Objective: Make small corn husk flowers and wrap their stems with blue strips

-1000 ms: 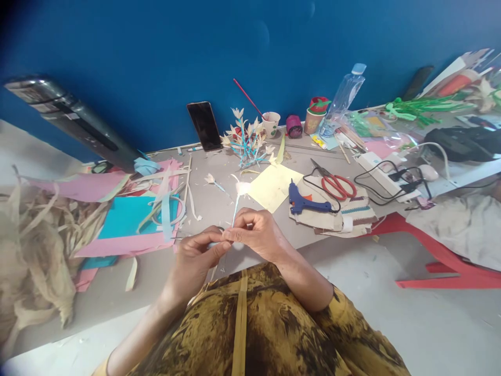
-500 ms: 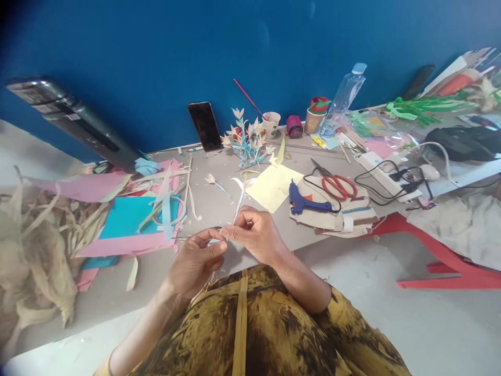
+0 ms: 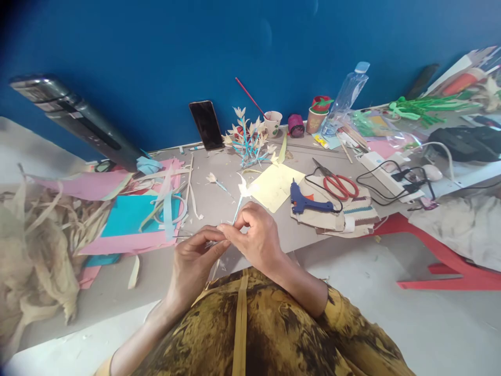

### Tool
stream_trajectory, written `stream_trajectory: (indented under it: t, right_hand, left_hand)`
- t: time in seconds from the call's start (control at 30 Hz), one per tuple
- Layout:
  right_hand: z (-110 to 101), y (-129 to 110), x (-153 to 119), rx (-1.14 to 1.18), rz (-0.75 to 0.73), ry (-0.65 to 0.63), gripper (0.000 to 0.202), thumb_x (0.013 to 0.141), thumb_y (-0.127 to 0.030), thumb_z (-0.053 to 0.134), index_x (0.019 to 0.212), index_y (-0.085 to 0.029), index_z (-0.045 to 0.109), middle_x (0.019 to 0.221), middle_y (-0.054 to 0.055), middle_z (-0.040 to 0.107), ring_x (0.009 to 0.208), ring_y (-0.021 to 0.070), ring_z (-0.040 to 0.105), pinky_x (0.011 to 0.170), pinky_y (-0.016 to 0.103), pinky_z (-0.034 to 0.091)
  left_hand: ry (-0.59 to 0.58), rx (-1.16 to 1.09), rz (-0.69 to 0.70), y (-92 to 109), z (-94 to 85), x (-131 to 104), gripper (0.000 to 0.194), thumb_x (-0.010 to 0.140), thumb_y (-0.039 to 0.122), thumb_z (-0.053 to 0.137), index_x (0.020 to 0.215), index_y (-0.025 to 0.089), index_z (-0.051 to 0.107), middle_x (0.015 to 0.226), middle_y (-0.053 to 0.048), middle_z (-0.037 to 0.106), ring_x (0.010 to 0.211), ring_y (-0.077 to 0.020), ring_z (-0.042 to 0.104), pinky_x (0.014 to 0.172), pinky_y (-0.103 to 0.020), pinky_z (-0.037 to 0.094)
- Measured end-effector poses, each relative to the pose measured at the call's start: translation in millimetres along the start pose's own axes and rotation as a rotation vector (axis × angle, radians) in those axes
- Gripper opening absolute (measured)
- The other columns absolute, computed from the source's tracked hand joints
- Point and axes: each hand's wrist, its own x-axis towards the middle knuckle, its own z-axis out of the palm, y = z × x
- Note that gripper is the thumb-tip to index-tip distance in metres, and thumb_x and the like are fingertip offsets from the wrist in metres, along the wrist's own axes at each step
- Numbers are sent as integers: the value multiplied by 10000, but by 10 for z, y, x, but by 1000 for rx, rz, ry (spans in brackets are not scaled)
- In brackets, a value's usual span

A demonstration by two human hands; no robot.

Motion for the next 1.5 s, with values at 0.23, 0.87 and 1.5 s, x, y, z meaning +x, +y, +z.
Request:
stream_trajectory:
  t: [0.23, 0.87, 1.5]
  right_hand:
    - [-157, 72, 62, 341, 242, -460, 244, 850, -434, 704, 922, -202, 722, 870, 30, 680, 720, 147, 592, 623, 264, 454]
    - [6, 86, 0, -14, -45, -44, 432, 809, -410, 777, 543, -200, 510, 625, -18, 518, 599, 123, 492, 598, 266, 395]
    - [-57, 133, -27, 130, 58, -155, 323, 817, -386, 762, 614, -195, 599, 675, 7, 615, 625, 134, 558, 565, 257, 412]
  left_hand:
    - [-120, -198, -248, -80, -19, 58, 207, 744, 348, 794, 755, 152, 729, 620, 11, 589, 616, -109, 485, 632, -247, 384]
    - [46, 83, 155, -38, 8, 23, 72, 790, 226, 738, 728, 208, 769, 811, -19, 726, 775, -153, 646, 719, -243, 478]
    - [-90, -137, -48, -26, 3, 57, 112, 722, 236, 783, 815, 176, 800, 881, -64, 755, 849, -201, 642, 791, -299, 494]
